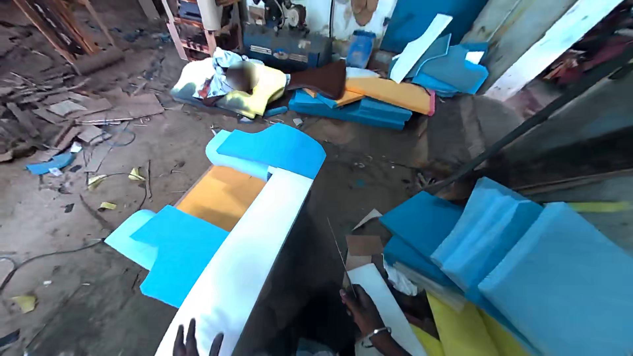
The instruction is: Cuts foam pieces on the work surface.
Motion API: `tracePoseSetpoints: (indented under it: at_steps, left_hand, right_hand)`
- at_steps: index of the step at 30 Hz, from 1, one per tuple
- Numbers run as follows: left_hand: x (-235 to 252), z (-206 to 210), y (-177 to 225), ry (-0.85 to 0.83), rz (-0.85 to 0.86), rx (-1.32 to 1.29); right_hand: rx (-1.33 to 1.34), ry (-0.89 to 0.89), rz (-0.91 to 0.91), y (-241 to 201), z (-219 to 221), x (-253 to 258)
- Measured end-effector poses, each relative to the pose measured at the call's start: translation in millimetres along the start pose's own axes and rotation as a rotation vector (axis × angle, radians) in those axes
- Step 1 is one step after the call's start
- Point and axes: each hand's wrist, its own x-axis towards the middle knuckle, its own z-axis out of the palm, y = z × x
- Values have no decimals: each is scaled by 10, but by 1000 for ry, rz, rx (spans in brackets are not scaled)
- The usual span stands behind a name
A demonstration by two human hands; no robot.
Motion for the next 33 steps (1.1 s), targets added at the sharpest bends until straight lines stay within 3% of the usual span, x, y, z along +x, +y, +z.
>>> tracePoseSetpoints:
  at_steps: [4, 7, 11, 15, 19, 22, 26, 31, 33]
  left_hand:
    - [1166, 292, 191, -37, 86, 140]
    - [1728, 516, 365, -66, -13, 209]
    - [2242, 800, 557, -76, -153, 259]
    - [2430, 967, 746, -48, -285, 225]
    - [2473, 1000, 789, 8, -257, 202]
    - [2507, 1012, 794, 41, -247, 210]
    - [2588, 1084, 898, 41, -363, 247]
    - [2882, 1043, 1068, -173, -571, 303]
    - [3019, 1036, 1189, -165, -602, 231]
  right_hand:
    - [11, 19, 40, -473, -89, 654]
    - [32, 49, 104, -922, -11, 1086]
    - [39, 30, 45, -1227, 76, 1735]
    - [-17, 27, 75, -1487, 54, 2370]
    - [-39, 36, 86, -1723, 70, 3150]
    - [-17, 81, 168, -1885, 208, 3674]
    - [19, 59, 238, -1963, 439, 4301]
    - [88, 20, 287, -1916, 539, 4734]
    - [120, 38, 270, -1964, 527, 4775]
